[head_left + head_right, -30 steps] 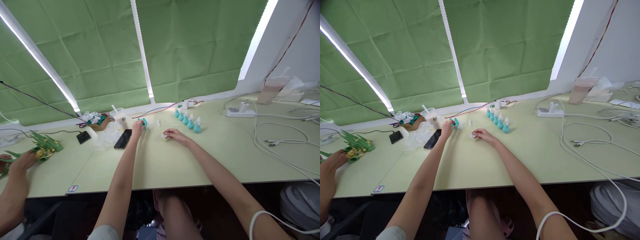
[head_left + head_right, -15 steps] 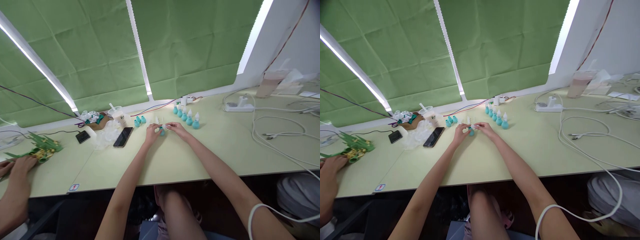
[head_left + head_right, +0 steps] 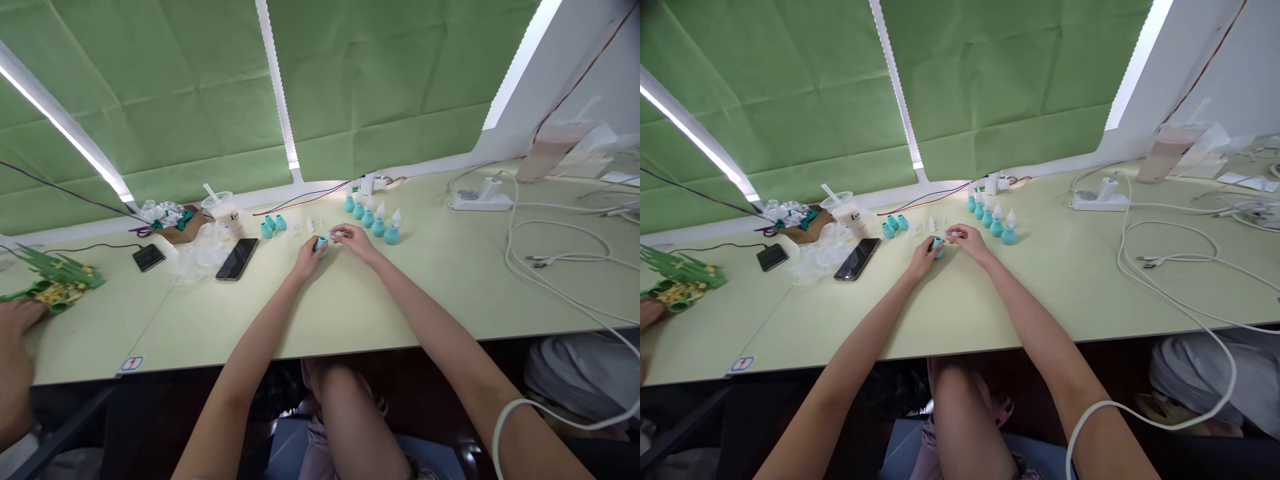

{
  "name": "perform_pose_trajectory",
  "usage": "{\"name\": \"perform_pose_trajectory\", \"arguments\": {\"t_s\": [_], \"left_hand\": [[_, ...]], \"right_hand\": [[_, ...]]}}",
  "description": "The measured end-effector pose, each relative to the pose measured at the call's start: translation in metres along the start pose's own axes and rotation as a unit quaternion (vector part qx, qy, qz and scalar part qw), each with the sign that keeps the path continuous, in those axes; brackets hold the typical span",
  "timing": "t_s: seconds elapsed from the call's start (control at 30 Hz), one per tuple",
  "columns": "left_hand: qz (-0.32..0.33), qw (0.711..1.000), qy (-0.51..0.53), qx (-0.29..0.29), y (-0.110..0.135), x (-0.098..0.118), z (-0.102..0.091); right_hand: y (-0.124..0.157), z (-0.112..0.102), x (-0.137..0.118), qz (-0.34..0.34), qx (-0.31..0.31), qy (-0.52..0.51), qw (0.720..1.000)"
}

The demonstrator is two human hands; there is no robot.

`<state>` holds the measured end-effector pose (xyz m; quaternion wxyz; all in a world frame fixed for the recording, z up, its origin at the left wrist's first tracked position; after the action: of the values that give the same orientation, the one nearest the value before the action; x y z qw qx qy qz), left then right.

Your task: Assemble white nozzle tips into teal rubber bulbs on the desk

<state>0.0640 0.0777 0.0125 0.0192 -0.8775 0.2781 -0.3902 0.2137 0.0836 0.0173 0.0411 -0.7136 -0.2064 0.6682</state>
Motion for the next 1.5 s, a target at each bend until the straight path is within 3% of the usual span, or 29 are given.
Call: {"name": "perform_pose_trajectory", "arguments": {"t_s": [0.2,0.4,0.7,1.07,1.4,1.5], "left_hand": [[0.047,0.996,-0.073,-0.003,0.003,0.009,0.0],[0.041,0.986,-0.156,-0.034,0.003,0.007,0.007],[0.009,0.983,-0.18,-0.017,0.004,0.001,0.004],[-0.009,0.997,-0.08,-0.007,0.008,0.002,0.002],[0.008,0.993,-0.109,-0.041,0.01,0.01,0.007],[0.014,0.992,-0.114,-0.05,0.009,0.011,0.01]], "right_hand": [[0.006,-0.004,-0.017,-0.029,-0.039,0.153,0.987],[0.009,-0.003,-0.02,-0.018,-0.084,0.262,0.961],[0.012,0.007,-0.017,-0.024,-0.097,0.275,0.956],[0.015,0.01,-0.005,0.042,-0.064,0.199,0.977],[0.019,0.018,-0.007,0.059,-0.143,0.18,0.971],[0.018,0.018,-0.005,0.064,-0.136,0.194,0.969]]}}
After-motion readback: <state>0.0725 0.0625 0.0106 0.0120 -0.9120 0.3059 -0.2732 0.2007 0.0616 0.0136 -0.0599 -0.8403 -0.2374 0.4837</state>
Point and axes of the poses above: each hand's wrist, its own y-axis away from the middle knuckle, its own z-axis out of the palm, x = y × z, the point moved 6 cm from there along -y, towards the middle knuckle, and after that the axes turned 10 degrees about -x, right-handed, at the moved point
